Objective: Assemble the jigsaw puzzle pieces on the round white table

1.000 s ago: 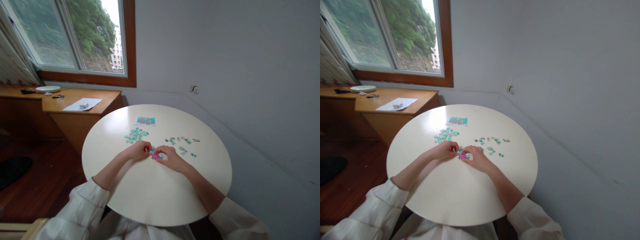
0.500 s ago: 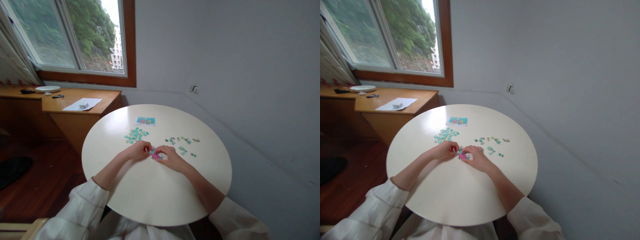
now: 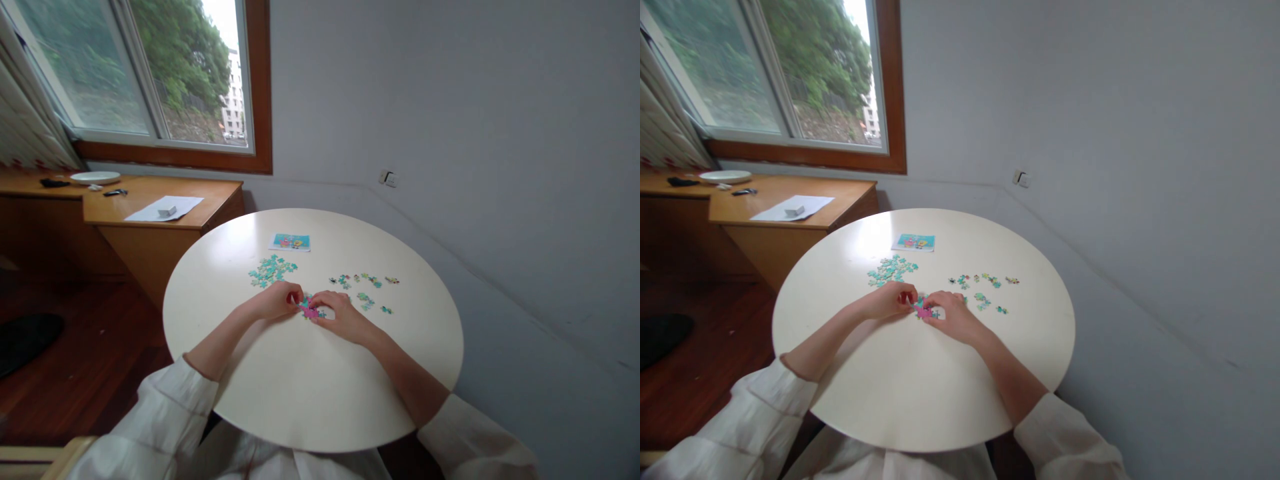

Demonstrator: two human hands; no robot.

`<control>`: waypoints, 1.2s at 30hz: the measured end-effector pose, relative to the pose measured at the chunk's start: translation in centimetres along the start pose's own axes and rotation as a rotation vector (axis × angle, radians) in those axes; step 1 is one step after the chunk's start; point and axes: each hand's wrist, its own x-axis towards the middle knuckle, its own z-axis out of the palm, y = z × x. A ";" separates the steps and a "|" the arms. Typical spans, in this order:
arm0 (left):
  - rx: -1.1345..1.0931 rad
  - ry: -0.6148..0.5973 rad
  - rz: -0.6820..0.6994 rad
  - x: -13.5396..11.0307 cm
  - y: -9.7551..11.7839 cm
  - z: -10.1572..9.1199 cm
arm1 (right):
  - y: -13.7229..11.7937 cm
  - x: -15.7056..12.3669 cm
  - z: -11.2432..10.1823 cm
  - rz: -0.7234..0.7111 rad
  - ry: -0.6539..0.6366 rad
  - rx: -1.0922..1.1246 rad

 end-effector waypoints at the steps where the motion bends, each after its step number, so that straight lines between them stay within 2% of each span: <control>1: -0.002 -0.001 0.002 0.0 -0.1 0.0 | 0.0 0.0 0.0 0.002 0.000 -0.002; 36: 0.022 0.008 0.024 0.1 -0.5 0.3 | 0.2 0.0 0.0 0.004 0.002 -0.002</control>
